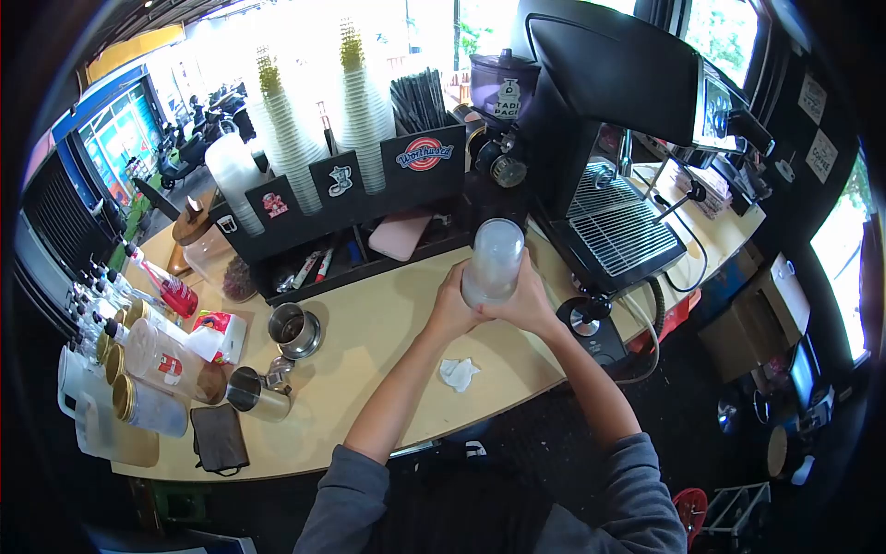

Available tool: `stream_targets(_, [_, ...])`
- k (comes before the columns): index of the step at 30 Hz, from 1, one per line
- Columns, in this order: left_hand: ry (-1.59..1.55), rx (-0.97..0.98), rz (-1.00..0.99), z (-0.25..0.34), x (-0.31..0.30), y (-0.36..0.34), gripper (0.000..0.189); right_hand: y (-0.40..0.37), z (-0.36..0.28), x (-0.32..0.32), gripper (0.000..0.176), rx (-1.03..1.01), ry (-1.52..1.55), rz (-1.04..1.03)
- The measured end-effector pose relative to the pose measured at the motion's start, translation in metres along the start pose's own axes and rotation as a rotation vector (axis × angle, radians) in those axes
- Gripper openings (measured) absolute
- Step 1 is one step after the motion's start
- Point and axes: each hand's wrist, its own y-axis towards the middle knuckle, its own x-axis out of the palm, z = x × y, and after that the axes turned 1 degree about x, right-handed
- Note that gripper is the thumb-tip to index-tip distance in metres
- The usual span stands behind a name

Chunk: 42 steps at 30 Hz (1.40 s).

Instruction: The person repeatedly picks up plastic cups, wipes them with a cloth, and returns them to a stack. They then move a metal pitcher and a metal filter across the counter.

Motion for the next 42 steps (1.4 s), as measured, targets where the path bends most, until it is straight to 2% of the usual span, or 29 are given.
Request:
stream_targets(19, [-0.01, 0.035, -0.034, 0.002, -0.003, 0.001, 0.088, 0.002, 0.001, 0.007, 0.096, -0.054, 0.0, 0.114])
stream_targets(21, [-0.04, 0.053, -0.043, -0.001, -0.003, 0.004, 0.087, 0.008, -0.009, 0.002, 0.089, -0.081, 0.165, 0.236])
stream_targets(22, [-0.09, 0.038, -0.044, -0.001, -0.002, 0.003, 0.088, 0.014, -0.017, -0.004, 0.089, -0.081, 0.162, 0.23])
stream_targets(24, [-0.141, 0.02, -0.058, -0.003, 0.0, -0.002, 0.089, 0.03, -0.037, -0.019, 0.083, -0.284, -0.084, 0.174])
stream_targets(27, [-0.045, 0.04, -0.077, -0.001, -0.002, 0.001, 0.092, 0.036, -0.058, -0.033, 0.081, -0.338, -0.142, 0.24])
stream_targets(29, [0.029, 0.031, -0.06, 0.008, -0.006, -0.003, 0.1, 0.033, -0.068, -0.04, 0.084, -0.341, -0.156, 0.215])
stream_targets(30, [0.029, 0.036, -0.057, 0.011, -0.009, -0.003, 0.1, 0.031, -0.071, -0.041, 0.082, -0.447, -0.247, 0.231])
stream_targets(31, [-0.026, 0.086, -0.022, 0.013, -0.014, -0.001, 0.103, 0.029, -0.074, -0.043, 0.081, -0.554, -0.339, 0.247])
stream_targets(33, [-0.076, 0.147, 0.021, 0.025, -0.024, 0.004, 0.106, 0.02, -0.082, -0.046, 0.081, -0.516, -0.329, 0.21])
stream_targets(35, [-0.563, 0.42, 0.27, 0.059, -0.038, -0.001, 0.109, 0.015, -0.087, -0.044, 0.081, -0.48, -0.307, 0.171])
stream_targets(37, [-0.482, 0.45, 0.305, 0.112, -0.052, -0.016, 0.104, 0.014, -0.089, -0.041, 0.082, -0.506, -0.374, 0.144])
stream_targets(39, [-0.402, 0.468, 0.347, 0.134, -0.06, -0.027, 0.099, 0.011, -0.097, -0.031, 0.082, -0.539, -0.331, 0.119])
stream_targets(41, [-0.434, 0.264, 0.349, 0.14, -0.075, -0.035, 0.085, 0.005, -0.11, -0.023, 0.082, -0.607, -0.093, 0.16])
stream_targets(42, [-0.418, 0.269, 0.366, 0.136, -0.085, -0.039, 0.085, -0.002, -0.117, -0.019, 0.072, -0.441, 0.433, 0.028])
